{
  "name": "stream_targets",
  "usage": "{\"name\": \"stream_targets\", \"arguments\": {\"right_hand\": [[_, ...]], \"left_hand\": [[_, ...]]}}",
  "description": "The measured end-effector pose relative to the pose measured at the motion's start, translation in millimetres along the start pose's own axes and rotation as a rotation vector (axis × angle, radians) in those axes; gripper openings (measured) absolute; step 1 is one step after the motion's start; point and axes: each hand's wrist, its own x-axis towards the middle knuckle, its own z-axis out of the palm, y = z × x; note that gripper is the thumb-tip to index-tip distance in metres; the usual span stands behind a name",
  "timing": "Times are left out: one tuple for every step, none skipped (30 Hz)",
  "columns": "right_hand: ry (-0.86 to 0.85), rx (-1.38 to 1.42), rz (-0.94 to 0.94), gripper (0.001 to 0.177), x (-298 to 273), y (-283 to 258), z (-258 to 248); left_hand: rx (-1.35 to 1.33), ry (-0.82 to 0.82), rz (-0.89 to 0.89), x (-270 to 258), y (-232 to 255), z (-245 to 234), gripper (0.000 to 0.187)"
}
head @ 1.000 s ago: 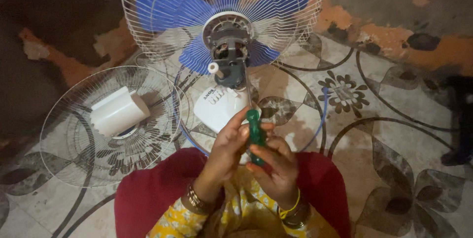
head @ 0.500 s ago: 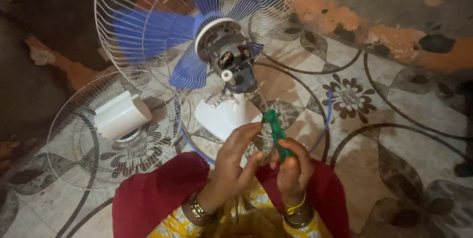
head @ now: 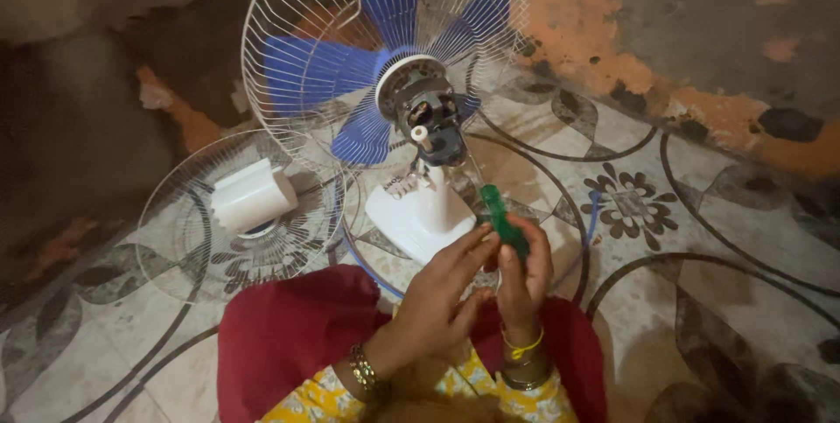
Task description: The person uses a green-handled screwdriver to adjust a screw on the motor housing of a partially disassembled electric fan. The fan cage and a white plastic part are placed on the floor nearby.
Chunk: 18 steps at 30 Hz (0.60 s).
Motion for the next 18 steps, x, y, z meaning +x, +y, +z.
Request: {"name": "stream_targets", "arguments": {"right_hand": [[-0.014, -0.029, -0.031, 0.038, 0.8, -1.5, 0.3], [-0.028, -0.057, -0.061, 0.038, 2.6, -2.7, 1.7], [-0.04, -0.088, -0.091, 0.038, 2.7, -5.1, 2.5], [-0.065, -0.089, -0.095, 0.038, 4.3, -7.3, 4.0], [-0.087, -0.094, -0.094, 0.037, 5.0, -10.0, 5.9], [-0.109, -0.1, -0.094, 0.037, 5.1, -13.2, 7.8], [-0.081, -0.133, -0.029, 0.038, 3.1, -17.5, 7.9], [-0.054, -0.166, 0.037, 0.038, 1.0, -21.1, 9.6], [-0.025, -0.204, 0.104, 0.039, -0.5, -25.4, 10.3], [-0.015, -0.203, 0.123, 0.038, -0.8, -29.4, 12.0], [-0.006, -0.205, 0.144, 0.037, -0.7, -32.9, 12.3], [0.004, -0.208, 0.166, 0.036, 1.1, -36.5, 12.4], [-0.001, -0.267, 0.109, 0.036, 2.2, -39.7, 11.9], [-0.008, -0.327, 0.054, 0.036, 4.7, -43.2, 10.6], [-0.019, -0.382, 0.0, 0.037, 8.6, -45.9, 10.8], [-0.022, -0.41, -0.037, 0.035, 13.0, -49.0, 9.9], [-0.026, -0.432, -0.076, 0.033, 17.8, -51.1, 9.5], [-0.03, -0.455, -0.114, 0.031, 21.2, -53.2, 9.4]], "left_hand": [[0.006, 0.014, 0.007, -1.1, 1.5, 1.8, 0.065], [0.012, 0.027, 0.013, -2.1, 2.5, 3.6, 0.066], [0.016, 0.039, 0.02, -3.8, 3.3, 5.6, 0.067], [-0.003, 0.054, -0.002, -3.9, 3.0, 8.2, 0.067], [-0.027, 0.066, -0.027, -4.1, 3.2, 11.4, 0.067], [-0.051, 0.077, -0.052, -4.8, 2.8, 13.4, 0.066], [-0.069, 0.086, -0.068, -6.1, 2.0, 15.1, 0.066], [-0.086, 0.095, -0.083, -6.2, -0.3, 15.6, 0.065], [-0.109, 0.103, -0.099, -5.6, -2.8, 17.1, 0.064], [-0.124, 0.109, -0.103, -4.2, -6.5, 17.1, 0.063], [-0.143, 0.116, -0.109, -2.0, -10.2, 17.4, 0.063], [-0.161, 0.124, -0.115, 1.2, -13.7, 18.6, 0.062], [-0.233, 0.118, -0.157, 4.2, -16.7, 20.4, 0.062], [-0.304, 0.112, -0.2, 8.7, -19.5, 22.8, 0.061], [-0.37, 0.108, -0.245, 13.2, -22.1, 23.7, 0.061], [-0.338, 0.127, -0.21, 17.6, -23.7, 25.1, 0.061], [-0.302, 0.145, -0.174, 21.7, -25.9, 25.5, 0.061], [-0.265, 0.163, -0.137, 25.0, -26.8, 26.3, 0.061]]}}
